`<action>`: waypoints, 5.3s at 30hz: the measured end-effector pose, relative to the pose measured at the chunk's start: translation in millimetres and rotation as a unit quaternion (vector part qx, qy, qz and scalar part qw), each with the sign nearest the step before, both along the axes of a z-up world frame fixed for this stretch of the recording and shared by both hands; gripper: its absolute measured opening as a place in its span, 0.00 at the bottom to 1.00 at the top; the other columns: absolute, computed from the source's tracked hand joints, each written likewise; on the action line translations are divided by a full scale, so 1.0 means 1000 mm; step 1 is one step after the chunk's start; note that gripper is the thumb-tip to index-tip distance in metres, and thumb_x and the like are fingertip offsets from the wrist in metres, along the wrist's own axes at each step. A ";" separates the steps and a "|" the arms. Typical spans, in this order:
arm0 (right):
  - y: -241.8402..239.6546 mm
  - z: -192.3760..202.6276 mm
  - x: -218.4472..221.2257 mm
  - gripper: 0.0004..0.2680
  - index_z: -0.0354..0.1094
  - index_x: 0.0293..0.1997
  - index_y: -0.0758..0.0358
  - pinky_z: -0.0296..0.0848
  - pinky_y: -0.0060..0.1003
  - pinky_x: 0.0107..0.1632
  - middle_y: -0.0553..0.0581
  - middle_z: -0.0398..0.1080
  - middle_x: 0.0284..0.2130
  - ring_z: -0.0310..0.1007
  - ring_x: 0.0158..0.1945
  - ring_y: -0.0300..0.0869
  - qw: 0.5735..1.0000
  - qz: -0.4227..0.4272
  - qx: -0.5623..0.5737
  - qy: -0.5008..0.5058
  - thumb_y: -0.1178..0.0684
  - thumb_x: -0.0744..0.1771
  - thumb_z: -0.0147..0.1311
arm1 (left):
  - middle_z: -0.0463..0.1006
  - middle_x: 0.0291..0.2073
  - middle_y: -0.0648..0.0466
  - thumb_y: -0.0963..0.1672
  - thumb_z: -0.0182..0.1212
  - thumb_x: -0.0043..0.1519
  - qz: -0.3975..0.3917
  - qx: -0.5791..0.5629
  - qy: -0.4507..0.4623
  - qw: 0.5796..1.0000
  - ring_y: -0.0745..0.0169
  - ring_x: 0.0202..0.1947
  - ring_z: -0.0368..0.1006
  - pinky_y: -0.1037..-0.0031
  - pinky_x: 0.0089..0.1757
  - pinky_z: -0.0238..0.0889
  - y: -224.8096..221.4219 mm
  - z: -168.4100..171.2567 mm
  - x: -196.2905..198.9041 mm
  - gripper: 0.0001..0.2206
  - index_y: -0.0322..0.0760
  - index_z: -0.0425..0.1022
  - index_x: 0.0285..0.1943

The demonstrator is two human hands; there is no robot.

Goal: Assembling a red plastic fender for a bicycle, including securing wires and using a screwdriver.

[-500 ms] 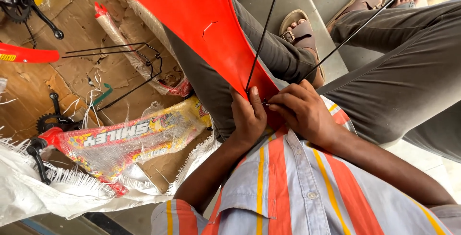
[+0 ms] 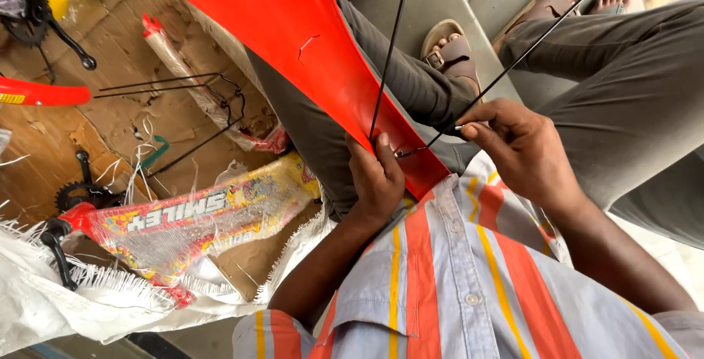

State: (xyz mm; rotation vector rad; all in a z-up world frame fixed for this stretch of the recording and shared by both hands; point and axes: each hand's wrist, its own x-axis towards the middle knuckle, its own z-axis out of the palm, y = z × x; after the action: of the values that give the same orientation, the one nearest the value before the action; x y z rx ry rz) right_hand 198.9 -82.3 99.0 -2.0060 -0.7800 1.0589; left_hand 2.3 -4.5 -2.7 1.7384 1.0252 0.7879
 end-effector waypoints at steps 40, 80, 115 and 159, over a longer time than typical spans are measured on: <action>0.040 0.010 0.058 0.14 0.76 0.48 0.60 0.68 0.34 0.39 0.51 0.78 0.48 0.68 0.36 0.39 0.827 0.334 0.388 -0.230 0.63 0.59 0.66 | 0.72 0.55 0.50 0.38 0.64 0.64 -0.141 -0.405 -0.191 0.883 0.66 0.53 0.72 0.70 0.53 0.70 0.050 0.014 -0.016 0.33 0.33 0.50 0.76; 0.057 0.027 0.044 0.11 0.75 0.45 0.61 0.74 0.42 0.46 0.51 0.77 0.40 0.77 0.43 0.44 0.798 0.478 0.366 -0.011 0.56 0.61 0.64 | 0.70 0.62 0.49 0.38 0.65 0.56 -0.349 -0.736 -0.127 0.566 0.65 0.60 0.69 0.70 0.60 0.65 0.058 0.018 -0.034 0.44 0.34 0.44 0.82; 0.036 0.047 0.051 0.15 0.77 0.51 0.66 0.72 0.39 0.43 0.56 0.78 0.45 0.72 0.41 0.44 0.785 0.393 0.303 -0.371 0.60 0.59 0.61 | 0.69 0.56 0.45 0.37 0.51 0.64 -0.135 -0.489 -0.245 0.826 0.53 0.47 0.78 0.57 0.49 0.77 0.030 0.037 0.002 0.34 0.42 0.38 0.77; -0.007 0.010 -0.028 0.06 0.77 0.43 0.58 0.67 0.40 0.49 0.53 0.76 0.41 0.73 0.45 0.44 0.944 0.127 0.126 -0.278 0.57 0.65 0.65 | 0.66 0.55 0.45 0.41 0.44 0.74 -0.087 -0.241 -0.100 0.961 0.65 0.48 0.65 0.71 0.52 0.64 0.008 0.012 0.007 0.23 0.26 0.45 0.75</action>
State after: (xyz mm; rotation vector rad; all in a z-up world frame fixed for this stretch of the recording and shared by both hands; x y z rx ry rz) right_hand 171.1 -89.1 109.4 -2.0285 -1.4241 0.4755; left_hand 9.5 3.6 9.6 1.2809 0.8288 0.5328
